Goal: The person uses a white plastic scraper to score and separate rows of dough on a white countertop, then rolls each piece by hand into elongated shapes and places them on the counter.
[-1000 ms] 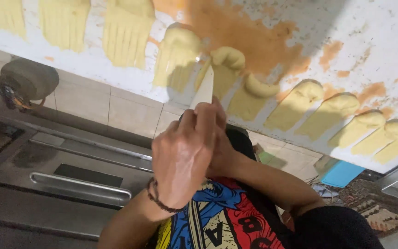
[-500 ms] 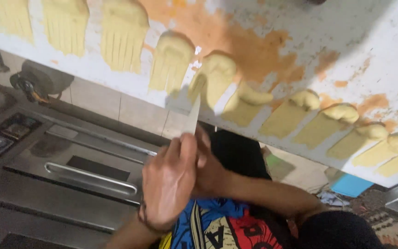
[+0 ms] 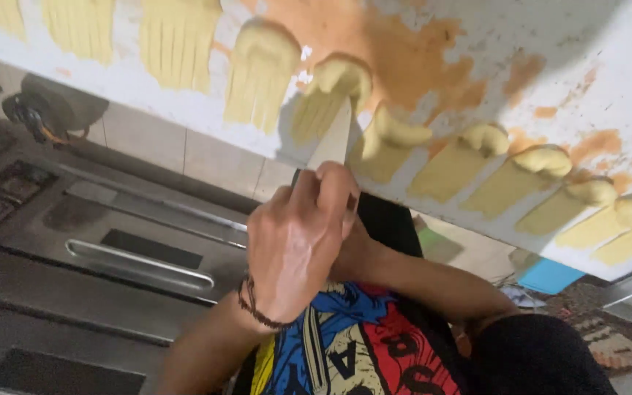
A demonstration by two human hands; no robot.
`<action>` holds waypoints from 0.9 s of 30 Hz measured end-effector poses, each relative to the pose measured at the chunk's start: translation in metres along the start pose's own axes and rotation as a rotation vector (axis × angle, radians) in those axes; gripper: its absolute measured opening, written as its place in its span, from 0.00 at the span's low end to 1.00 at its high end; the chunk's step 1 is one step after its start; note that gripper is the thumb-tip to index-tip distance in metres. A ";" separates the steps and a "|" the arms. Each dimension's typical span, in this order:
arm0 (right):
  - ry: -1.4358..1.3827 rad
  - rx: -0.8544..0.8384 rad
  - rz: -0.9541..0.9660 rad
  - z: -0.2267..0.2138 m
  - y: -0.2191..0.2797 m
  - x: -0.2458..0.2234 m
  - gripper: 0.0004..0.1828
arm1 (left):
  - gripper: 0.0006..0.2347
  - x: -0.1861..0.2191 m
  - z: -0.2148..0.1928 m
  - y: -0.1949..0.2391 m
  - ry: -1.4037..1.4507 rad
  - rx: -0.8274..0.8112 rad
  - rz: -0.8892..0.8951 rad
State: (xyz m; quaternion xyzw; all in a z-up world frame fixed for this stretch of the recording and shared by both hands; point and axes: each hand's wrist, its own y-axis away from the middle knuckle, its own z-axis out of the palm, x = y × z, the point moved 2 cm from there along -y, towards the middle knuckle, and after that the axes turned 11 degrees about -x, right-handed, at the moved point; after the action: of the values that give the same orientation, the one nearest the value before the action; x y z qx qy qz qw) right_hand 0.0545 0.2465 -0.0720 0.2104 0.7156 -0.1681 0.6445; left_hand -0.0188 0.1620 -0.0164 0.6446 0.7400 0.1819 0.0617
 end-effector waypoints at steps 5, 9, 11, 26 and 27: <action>0.055 -0.017 -0.060 -0.011 -0.011 0.007 0.14 | 0.05 -0.003 0.005 0.024 0.246 -0.098 0.003; 0.035 -0.079 -0.044 -0.001 0.009 -0.004 0.15 | 0.05 0.007 0.003 0.000 0.019 0.007 -0.018; 0.047 -0.100 -0.059 -0.004 0.010 -0.005 0.16 | 0.05 0.006 0.000 0.016 0.107 -0.065 -0.021; 0.127 -0.107 -0.056 -0.039 0.024 0.018 0.09 | 0.05 0.029 0.012 0.039 0.207 -0.086 -0.014; 0.083 -0.123 -0.040 -0.042 0.025 0.022 0.11 | 0.06 0.032 0.010 0.034 0.228 -0.098 -0.018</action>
State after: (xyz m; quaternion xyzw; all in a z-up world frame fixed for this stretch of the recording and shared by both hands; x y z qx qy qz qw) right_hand 0.0297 0.2909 -0.0882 0.1627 0.7548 -0.1277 0.6224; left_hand 0.0108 0.1984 -0.0098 0.6091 0.7383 0.2895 0.0100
